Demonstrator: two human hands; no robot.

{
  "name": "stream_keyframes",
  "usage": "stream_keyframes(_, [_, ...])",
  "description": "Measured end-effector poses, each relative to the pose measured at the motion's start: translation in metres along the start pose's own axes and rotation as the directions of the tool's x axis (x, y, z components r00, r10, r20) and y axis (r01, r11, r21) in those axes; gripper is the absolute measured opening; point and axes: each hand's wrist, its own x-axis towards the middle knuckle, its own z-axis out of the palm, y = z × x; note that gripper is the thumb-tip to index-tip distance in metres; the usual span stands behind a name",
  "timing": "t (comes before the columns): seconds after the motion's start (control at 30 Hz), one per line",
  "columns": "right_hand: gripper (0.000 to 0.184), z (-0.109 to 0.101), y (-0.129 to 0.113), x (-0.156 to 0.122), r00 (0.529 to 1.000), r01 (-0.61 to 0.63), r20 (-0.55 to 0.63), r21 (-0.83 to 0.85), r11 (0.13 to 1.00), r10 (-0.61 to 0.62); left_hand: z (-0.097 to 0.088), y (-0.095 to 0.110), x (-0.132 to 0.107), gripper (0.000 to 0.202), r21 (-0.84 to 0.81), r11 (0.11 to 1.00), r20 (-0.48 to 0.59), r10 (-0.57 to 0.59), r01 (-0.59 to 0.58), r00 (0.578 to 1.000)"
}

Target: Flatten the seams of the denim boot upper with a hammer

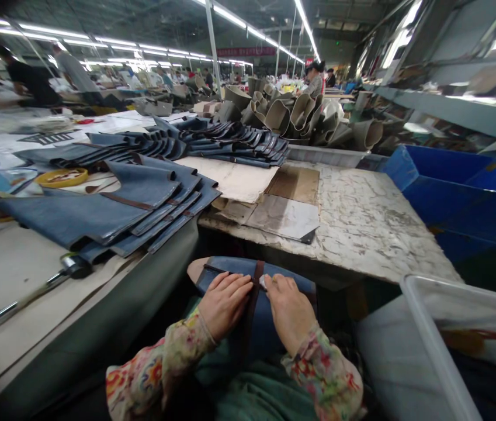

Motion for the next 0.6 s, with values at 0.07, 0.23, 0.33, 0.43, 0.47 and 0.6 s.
stream_keyframes(0.07, [0.030,-0.001,0.008,-0.004,0.998,0.034,-0.045,0.062,0.997,-0.032,0.000,-0.004,-0.004,0.027,0.024,0.999,-0.047,-0.023,0.024,0.999])
stream_keyframes(0.23, [0.027,-0.016,0.011,-0.002,0.987,0.138,-0.109,0.219,0.966,-0.117,-0.001,-0.008,-0.010,0.028,0.066,0.996,-0.069,-0.054,0.058,0.996])
stream_keyframes(0.33, [0.028,-0.022,0.002,0.006,0.979,0.184,-0.133,0.240,0.953,-0.155,-0.001,-0.008,-0.011,0.029,0.072,0.996,-0.063,-0.053,0.057,0.997])
stream_keyframes(0.43, [0.028,-0.015,-0.007,0.015,0.976,0.203,-0.129,0.243,0.949,-0.176,-0.002,-0.009,-0.012,0.031,0.086,0.995,-0.045,-0.051,0.055,0.998])
stream_keyframes(0.47, [0.028,-0.012,-0.010,0.017,0.975,0.210,-0.121,0.248,0.946,-0.185,-0.003,-0.010,-0.012,0.032,0.088,0.995,-0.038,-0.050,0.053,0.998])
stream_keyframes(0.6, [0.025,-0.001,-0.017,0.027,0.972,0.232,-0.089,0.263,0.937,-0.216,-0.006,-0.019,-0.016,0.032,0.074,0.995,-0.040,-0.063,0.066,0.997])
